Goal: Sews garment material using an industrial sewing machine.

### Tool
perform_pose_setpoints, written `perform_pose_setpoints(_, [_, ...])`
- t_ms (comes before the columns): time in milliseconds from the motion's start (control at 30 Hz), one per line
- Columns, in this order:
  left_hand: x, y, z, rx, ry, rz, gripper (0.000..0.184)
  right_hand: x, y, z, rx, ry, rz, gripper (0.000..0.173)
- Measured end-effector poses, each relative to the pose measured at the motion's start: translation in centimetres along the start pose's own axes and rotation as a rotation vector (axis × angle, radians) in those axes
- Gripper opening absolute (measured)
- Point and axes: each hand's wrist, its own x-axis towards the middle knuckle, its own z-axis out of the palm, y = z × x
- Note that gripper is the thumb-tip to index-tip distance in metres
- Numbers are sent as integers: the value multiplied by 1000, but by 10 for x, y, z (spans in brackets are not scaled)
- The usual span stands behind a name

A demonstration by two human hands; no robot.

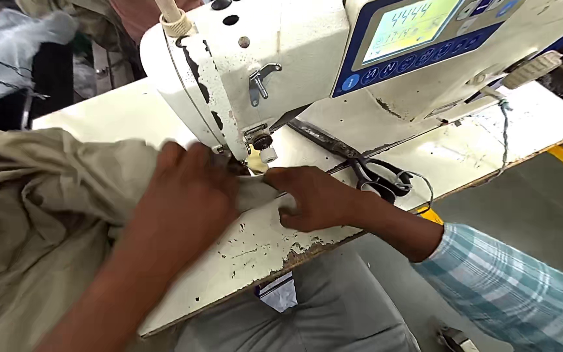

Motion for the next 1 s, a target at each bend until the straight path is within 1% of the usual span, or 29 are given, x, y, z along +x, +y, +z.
perform_pose_setpoints(33, [-4,31,-6,22,56,57,21,0,-3,-2,40,-48,-14,53])
perform_pose_setpoints(67, [-12,57,-3,-1,97,106,20,-3,-9,1,59,-75,-45,47])
perform_pose_setpoints(100, [-20,68,4,-84,106,138,21,-9,-13,7,60,-62,-117,37])
perform_pose_setpoints(133, [-27,63,10,-194,110,128,24,-13,-14,13,79,-7,-185,29])
perform_pose_setpoints(167, [-35,44,12,-310,98,77,31,-17,-12,17,152,60,-210,24])
perform_pose_setpoints(200, [-45,17,9,-381,69,-2,42,-22,-12,20,278,128,-189,25])
perform_pose_setpoints(233, [-56,-14,4,-421,48,-96,60,-27,-15,20,418,185,-132,31])
perform_pose_setpoints(267, [-68,-43,-4,-401,-19,-193,81,-31,-18,19,579,240,-82,35])
perform_pose_setpoints(300, [-78,-67,-12,-342,-143,-275,104,-35,-21,19,729,274,-53,36])
perform_pose_setpoints(333, [-87,-85,-16,-287,-278,-353,120,-38,-23,19,836,287,-37,35])
perform_pose_setpoints(367, [-93,-94,-13,-194,-367,-393,117,-41,-24,18,900,277,-25,34])
perform_pose_setpoints(400, [-100,-101,-7,-88,-378,-368,100,-43,-24,19,915,265,-9,32])
perform_pose_setpoints(467, [-106,-107,-7,35,-256,-307,49,-44,-25,23,770,232,82,28])
perform_pose_setpoints(500, [-106,-112,-15,67,-189,-352,31,-44,-28,27,596,198,134,28])
perform_pose_setpoints(533, [-104,-114,-24,49,-100,-490,24,-43,-33,33,420,156,167,30])
perform_pose_setpoints(567, [-101,-115,-26,9,13,-644,30,-41,-40,36,300,113,179,34])
perform_pose_setpoints(600, [-102,-116,-18,38,55,-684,31,-40,-45,37,229,61,189,37])
perform_pose_setpoints(633, [-108,-119,-4,127,5,-591,26,-39,-48,37,185,27,191,39])
perform_pose_setpoints(667, [-113,-122,13,159,-59,-466,29,-40,-47,38,164,25,184,39])
perform_pose_setpoints(700, [-115,-123,26,142,-131,-361,42,-43,-43,38,167,38,173,38])
perform_pose_setpoints(733, [-113,-121,30,104,-203,-343,61,-46,-41,36,201,40,169,37])
perform_pose_setpoints(767, [-106,-114,20,62,-266,-394,81,-48,-39,35,231,41,165,36])
perform_pose_setpoints(800, [-95,-97,-1,-3,-336,-461,95,-48,-39,36,234,51,161,37])
perform_pose_setpoints(833, [-82,-76,-25,-101,-355,-471,96,-47,-40,39,206,66,160,37])
perform_pose_setpoints(867, [-69,-54,-42,-178,-299,-412,80,-45,-42,41,156,78,164,37])
perform_pose_setpoints(900, [-56,-27,-48,-224,-220,-346,58,-41,-45,43,111,81,175,38])
perform_pose_setpoints(933, [-41,3,-45,-285,-144,-306,44,-38,-47,45,74,82,183,39])
perform_pose_setpoints(967, [-26,31,-34,-297,-93,-285,42,-36,-50,46,45,90,185,39])
perform_pose_setpoints(1000, [-13,51,-16,-268,-60,-282,49,-36,-50,48,23,116,175,37])
